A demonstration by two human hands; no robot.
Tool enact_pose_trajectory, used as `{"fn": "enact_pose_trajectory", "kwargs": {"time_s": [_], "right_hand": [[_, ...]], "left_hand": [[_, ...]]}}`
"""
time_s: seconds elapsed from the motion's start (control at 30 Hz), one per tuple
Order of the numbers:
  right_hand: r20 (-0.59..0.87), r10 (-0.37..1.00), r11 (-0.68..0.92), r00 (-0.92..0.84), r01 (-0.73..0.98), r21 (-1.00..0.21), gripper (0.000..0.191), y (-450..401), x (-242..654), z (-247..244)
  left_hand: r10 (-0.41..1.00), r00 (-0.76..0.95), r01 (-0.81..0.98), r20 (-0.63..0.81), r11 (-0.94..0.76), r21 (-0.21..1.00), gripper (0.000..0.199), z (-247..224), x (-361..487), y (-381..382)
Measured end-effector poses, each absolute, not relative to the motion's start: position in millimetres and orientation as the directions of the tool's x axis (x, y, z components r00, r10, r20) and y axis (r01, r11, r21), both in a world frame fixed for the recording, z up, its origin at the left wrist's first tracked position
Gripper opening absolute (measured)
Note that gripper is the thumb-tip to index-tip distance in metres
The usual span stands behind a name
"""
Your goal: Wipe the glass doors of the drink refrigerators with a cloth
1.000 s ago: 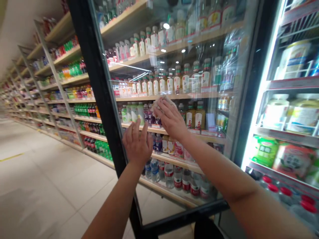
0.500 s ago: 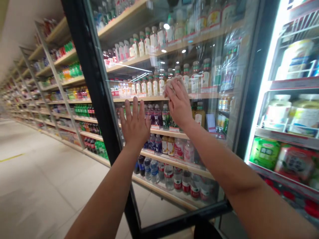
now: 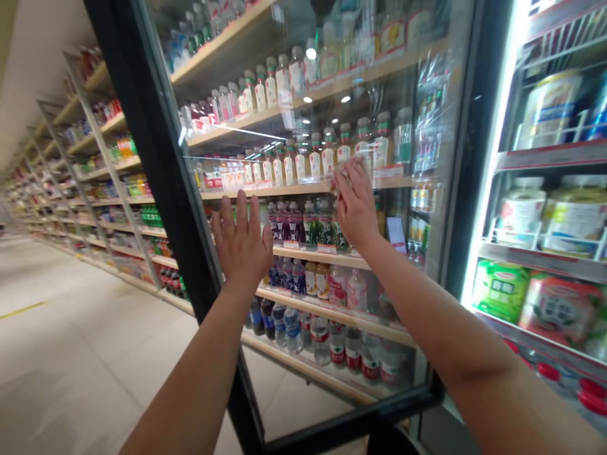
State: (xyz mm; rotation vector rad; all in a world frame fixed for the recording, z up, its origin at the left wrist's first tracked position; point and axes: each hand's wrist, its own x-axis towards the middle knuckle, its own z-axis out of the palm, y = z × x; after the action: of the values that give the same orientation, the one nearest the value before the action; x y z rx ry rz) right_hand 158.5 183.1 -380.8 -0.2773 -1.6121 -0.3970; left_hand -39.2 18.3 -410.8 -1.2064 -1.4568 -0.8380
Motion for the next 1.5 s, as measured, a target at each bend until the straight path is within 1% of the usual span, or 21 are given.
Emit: {"fn": "enact_pose_trajectory", "kwargs": {"time_s": [0.13, 0.2, 0.33, 0.47, 0.57, 0.63, 0.73, 0.83, 0.93, 1.03, 1.1, 1.2, 1.33, 1.4, 1.5], "right_hand": [[0.988, -0.064, 0.919, -0.138, 0.378, 0.112, 0.061, 184, 170, -410], [0.985, -0.073, 0.916, -0.154, 0.379, 0.127, 0.063, 189, 176, -405], [0.993, -0.064, 0.907, -0.095, 0.409, 0.098, 0.064, 206, 187, -385], [0.997, -0.075, 0.902, -0.029, 0.424, 0.08, 0.062, 212, 196, -404], [0.995, -0.081, 0.9, -0.061, 0.425, 0.099, 0.062, 214, 204, -417], [0.994, -0.066, 0.896, -0.083, 0.434, 0.096, 0.063, 218, 210, -412], [0.999, -0.02, 0.884, -0.051, 0.465, 0.041, 0.064, 225, 218, -399], [1.0, 0.004, 0.875, 0.005, 0.485, -0.006, 0.063, 229, 222, -405], [1.0, -0.019, 0.867, 0.005, 0.499, 0.014, 0.06, 231, 227, -422], [0.999, -0.013, 0.857, -0.052, 0.514, 0.038, 0.06, 238, 238, -420], [0.998, 0.023, 0.85, -0.055, 0.527, 0.009, 0.062, 246, 248, -409], [0.997, 0.073, 0.829, -0.009, 0.557, -0.056, 0.063, 257, 260, -400], [0.992, 0.097, 0.804, 0.082, 0.581, -0.127, 0.061, 265, 270, -423], [0.991, 0.102, 0.802, 0.084, 0.583, -0.132, 0.06, 268, 275, -433], [0.991, 0.12, 0.796, 0.062, 0.59, -0.134, 0.061, 278, 287, -427]], "left_hand": [[0.225, 0.044, 0.964, 0.973, 0.248, -0.101, 0.066, -412, -41, 20], [0.215, 0.04, 0.968, 0.976, 0.234, -0.091, 0.067, -412, -41, 20], [0.219, 0.029, 0.97, 0.975, 0.229, -0.081, 0.067, -412, -40, 20], [0.229, 0.012, 0.973, 0.973, 0.224, -0.065, 0.065, -411, -37, 19], [0.23, 0.016, 0.969, 0.973, 0.238, -0.072, 0.065, -411, -37, 19], [0.226, 0.023, 0.966, 0.974, 0.245, -0.08, 0.064, -411, -38, 19], [0.221, 0.02, 0.97, 0.975, 0.232, -0.073, 0.065, -411, -38, 19], [0.217, 0.018, 0.972, 0.976, 0.226, -0.068, 0.065, -411, -36, 19], [0.217, 0.024, 0.966, 0.976, 0.246, -0.078, 0.064, -411, -37, 19], [0.223, 0.025, 0.961, 0.974, 0.263, -0.085, 0.065, -412, -38, 20], [0.223, 0.021, 0.962, 0.975, 0.263, -0.081, 0.066, -412, -39, 20], [0.22, 0.016, 0.966, 0.975, 0.25, -0.072, 0.066, -412, -39, 20], [0.225, 0.022, 0.965, 0.974, 0.25, -0.079, 0.068, -411, -38, 19], [0.225, 0.024, 0.966, 0.974, 0.244, -0.08, 0.068, -411, -37, 19], [0.219, 0.015, 0.97, 0.976, 0.234, -0.067, 0.068, -411, -38, 20]]}}
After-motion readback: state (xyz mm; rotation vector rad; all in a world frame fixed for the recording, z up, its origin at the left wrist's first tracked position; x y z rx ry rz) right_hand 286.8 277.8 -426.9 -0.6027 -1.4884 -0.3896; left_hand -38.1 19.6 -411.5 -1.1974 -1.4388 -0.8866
